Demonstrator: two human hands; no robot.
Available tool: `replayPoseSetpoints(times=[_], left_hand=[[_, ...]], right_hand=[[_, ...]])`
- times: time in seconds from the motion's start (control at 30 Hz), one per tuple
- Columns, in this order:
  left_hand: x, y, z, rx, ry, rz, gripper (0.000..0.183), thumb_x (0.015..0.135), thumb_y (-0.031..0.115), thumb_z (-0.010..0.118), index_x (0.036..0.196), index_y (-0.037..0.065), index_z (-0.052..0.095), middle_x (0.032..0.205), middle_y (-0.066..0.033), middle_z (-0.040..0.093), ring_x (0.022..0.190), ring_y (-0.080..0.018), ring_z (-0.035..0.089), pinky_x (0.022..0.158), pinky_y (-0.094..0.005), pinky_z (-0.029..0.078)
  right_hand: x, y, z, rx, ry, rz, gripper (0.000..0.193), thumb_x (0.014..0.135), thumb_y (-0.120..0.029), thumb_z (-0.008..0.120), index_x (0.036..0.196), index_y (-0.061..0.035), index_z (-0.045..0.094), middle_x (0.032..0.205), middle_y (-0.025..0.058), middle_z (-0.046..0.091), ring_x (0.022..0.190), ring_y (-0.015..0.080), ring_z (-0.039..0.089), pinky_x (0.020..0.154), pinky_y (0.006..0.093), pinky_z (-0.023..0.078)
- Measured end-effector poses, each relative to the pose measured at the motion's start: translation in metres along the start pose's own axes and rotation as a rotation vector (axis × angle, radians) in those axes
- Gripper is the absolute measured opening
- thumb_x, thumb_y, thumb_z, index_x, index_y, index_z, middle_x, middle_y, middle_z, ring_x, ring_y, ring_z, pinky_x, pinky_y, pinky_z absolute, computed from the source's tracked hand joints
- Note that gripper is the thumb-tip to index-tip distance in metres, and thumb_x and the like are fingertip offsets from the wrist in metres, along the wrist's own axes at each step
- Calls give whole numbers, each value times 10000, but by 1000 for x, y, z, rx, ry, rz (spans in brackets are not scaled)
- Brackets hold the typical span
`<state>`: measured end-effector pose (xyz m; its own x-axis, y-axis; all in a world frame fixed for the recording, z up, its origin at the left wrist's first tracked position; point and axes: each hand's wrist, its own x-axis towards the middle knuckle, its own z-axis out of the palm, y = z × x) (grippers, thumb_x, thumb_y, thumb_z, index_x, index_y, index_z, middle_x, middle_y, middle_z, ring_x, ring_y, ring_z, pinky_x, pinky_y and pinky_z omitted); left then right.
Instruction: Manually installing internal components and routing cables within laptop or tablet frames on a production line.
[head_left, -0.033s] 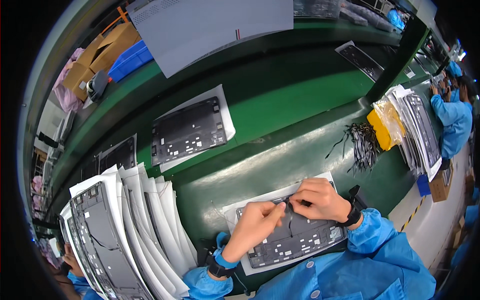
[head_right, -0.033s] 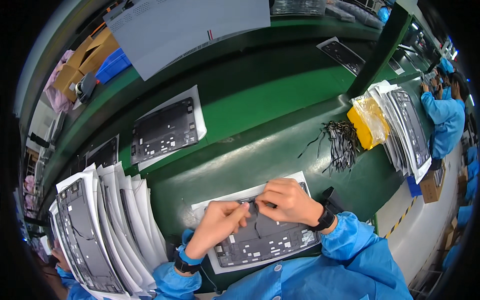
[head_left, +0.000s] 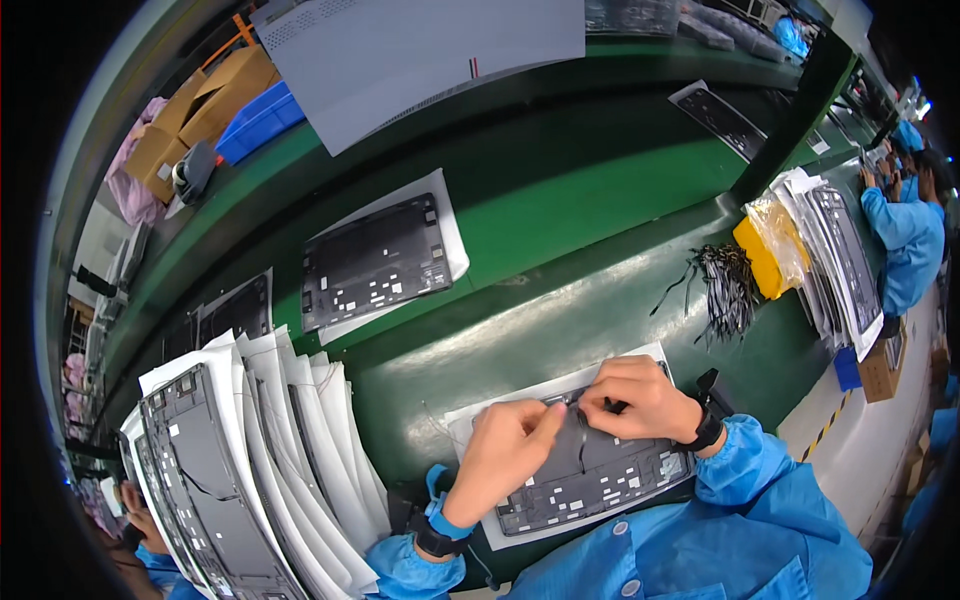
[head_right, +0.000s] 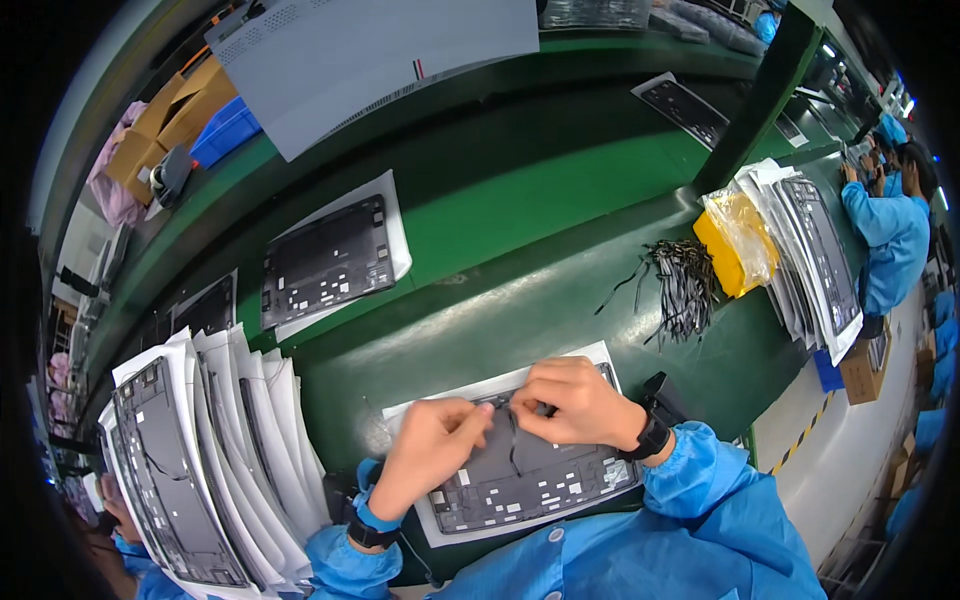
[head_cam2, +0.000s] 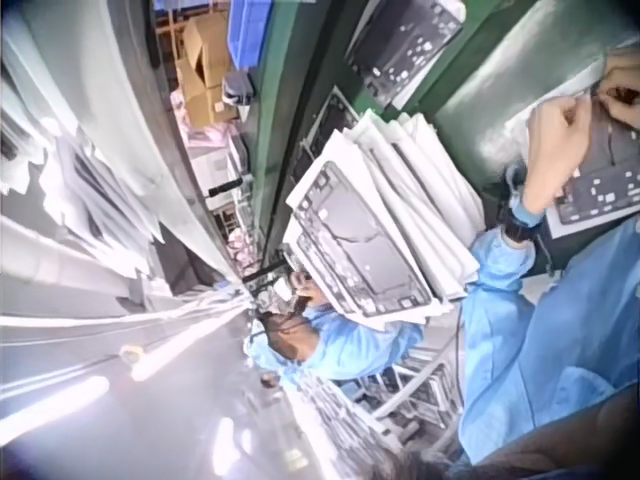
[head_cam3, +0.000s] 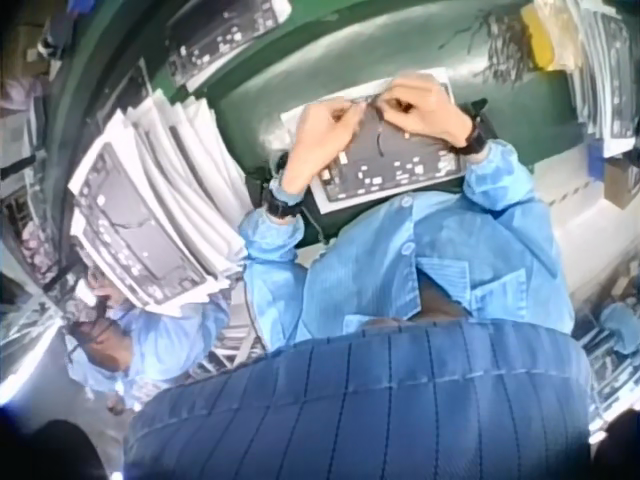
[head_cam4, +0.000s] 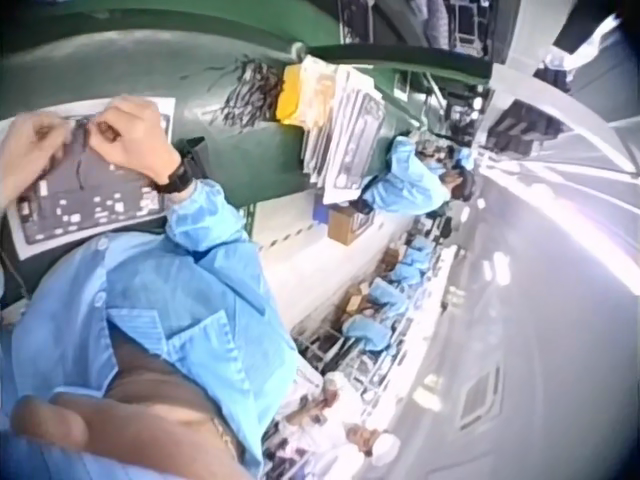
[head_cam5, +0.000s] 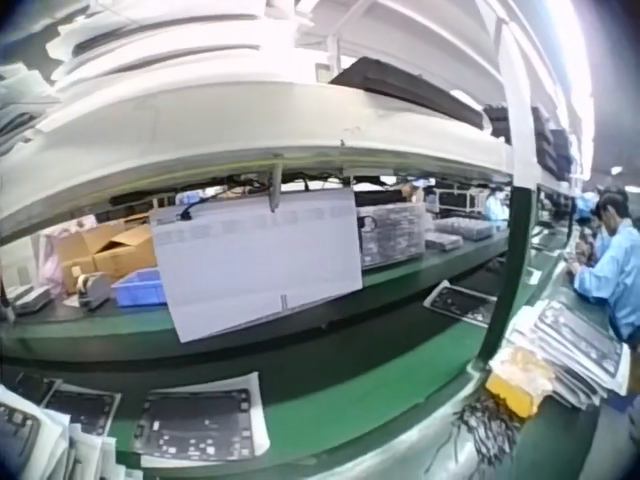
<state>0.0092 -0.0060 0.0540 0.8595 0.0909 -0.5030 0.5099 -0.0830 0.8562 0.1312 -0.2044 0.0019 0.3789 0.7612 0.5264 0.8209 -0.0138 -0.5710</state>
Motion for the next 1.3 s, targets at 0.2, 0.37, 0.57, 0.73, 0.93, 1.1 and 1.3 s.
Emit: replayPoseSetpoints(times=[0.2, 0.37, 0.57, 0.73, 0.93, 1.1, 1.3], left_hand=[[31, -29, -1, 679, 522, 902, 132, 829, -38, 757, 940, 7, 701, 907, -112, 647, 862, -337, 616, 760, -413, 507], [40, -40, 1, 684, 396, 958, 149, 818, -33, 766, 942, 10, 698, 962, -102, 649, 922, -303, 621, 802, -408, 484], [43, -40, 0, 664, 385, 967, 152, 813, -34, 768, 943, 12, 706, 951, -98, 649, 908, -297, 619, 782, -399, 473], [42, -40, 0, 667, 374, 953, 143, 815, -34, 766, 937, 11, 707, 943, -95, 650, 905, -294, 620, 780, -398, 470], [41, -39, 1, 662, 368, 950, 137, 817, -33, 765, 931, 13, 704, 940, -92, 651, 903, -290, 618, 779, -395, 464], [41, -38, 0, 662, 348, 940, 137, 814, -32, 763, 929, 15, 704, 940, -88, 652, 911, -289, 616, 787, -393, 459], [40, -36, -2, 672, 296, 965, 175, 784, -21, 768, 942, 35, 717, 941, -79, 663, 923, -284, 616, 799, -396, 455]], right_hand=[[-1, 0, 6, 53, -10, 229, 98, 746, -31, 795, 780, -39, 704, 695, 61, 652, 572, 237, 641, 524, 365, 492], [-2, 2, 9, -10, 16, 180, 137, 743, -18, 799, 736, -49, 666, 657, 46, 619, 552, 237, 619, 505, 360, 476], [-1, 1, 8, 8, 40, 173, 184, 732, -9, 806, 707, -49, 628, 629, 44, 587, 528, 236, 590, 481, 361, 450], [-2, 4, 9, 31, 39, 146, 198, 730, -13, 803, 694, -46, 611, 626, 48, 588, 534, 246, 594, 485, 371, 450], [-2, 1, 8, 20, 19, 176, 193, 729, -27, 802, 690, -44, 614, 626, 53, 594, 543, 254, 596, 497, 376, 457], [0, -1, 10, -22, 30, 187, 186, 732, -30, 802, 682, -42, 623, 621, 52, 593, 545, 254, 601, 499, 379, 458], [2, -6, 8, 0, 21, 283, 202, 748, -37, 805, 668, -35, 620, 609, 65, 616, 523, 255, 608, 504, 368, 469]])
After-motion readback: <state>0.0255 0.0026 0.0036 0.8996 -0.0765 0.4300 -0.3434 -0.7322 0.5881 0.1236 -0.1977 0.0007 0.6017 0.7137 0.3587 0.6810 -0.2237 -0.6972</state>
